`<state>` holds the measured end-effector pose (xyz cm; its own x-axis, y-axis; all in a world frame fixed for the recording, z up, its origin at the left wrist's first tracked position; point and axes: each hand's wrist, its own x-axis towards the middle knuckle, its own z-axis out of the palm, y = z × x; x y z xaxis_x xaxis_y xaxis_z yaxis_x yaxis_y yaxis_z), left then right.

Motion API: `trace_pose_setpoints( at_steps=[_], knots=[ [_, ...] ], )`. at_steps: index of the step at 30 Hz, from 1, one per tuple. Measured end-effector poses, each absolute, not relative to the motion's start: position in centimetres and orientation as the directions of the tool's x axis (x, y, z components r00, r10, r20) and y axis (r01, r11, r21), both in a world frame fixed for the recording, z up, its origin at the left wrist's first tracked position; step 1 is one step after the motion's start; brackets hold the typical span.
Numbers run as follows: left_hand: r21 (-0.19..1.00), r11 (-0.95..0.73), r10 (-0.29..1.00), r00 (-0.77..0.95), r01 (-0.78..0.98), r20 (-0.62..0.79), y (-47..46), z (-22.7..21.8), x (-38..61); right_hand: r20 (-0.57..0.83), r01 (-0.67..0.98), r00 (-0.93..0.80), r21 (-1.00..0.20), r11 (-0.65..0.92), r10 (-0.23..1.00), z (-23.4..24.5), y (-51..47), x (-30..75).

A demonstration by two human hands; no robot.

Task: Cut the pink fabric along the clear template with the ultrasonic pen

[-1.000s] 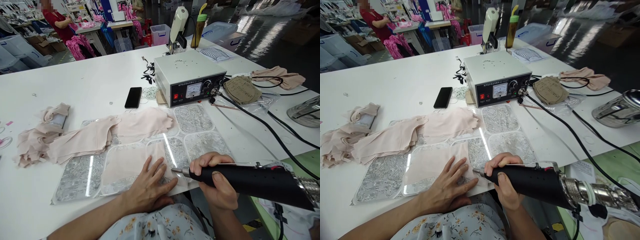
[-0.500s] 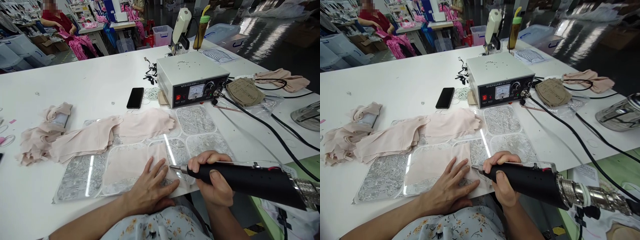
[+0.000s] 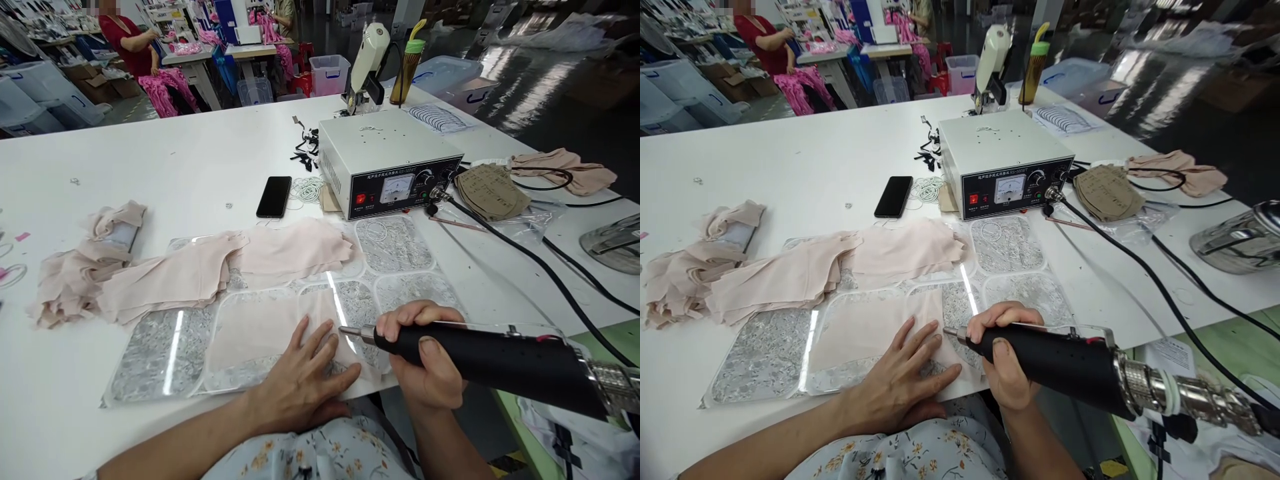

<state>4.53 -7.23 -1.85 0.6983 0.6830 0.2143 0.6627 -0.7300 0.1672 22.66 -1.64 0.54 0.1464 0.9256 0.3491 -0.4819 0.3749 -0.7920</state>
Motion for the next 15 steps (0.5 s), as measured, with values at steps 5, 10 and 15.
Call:
trace_pose_setpoints(
  at_steps=[5, 10, 15],
  knots=[
    [0.171, -0.73, 0.684, 0.699, 0.662, 0.211, -7.22, -1.76, 4.55, 0.365, -0.482, 0.154, -0.783, 0.393, 0.918, 0.52, -1.5, 22.46],
    [0.171, -0.733, 0.68, 0.7, 0.659, 0.218, -7.3, -2.03, 4.5, 0.378, -0.471, 0.15, -0.785, 0.402, 0.914, 0.42, -1.43, 22.33],
    [0.205, -0.736, 0.677, 0.702, 0.645, 0.222, -7.3, -1.84, 3.95, 0.305, -0.506, 0.237, -0.772, 0.385, 0.923, 0.59, -1.21, 23.1]
  ],
)
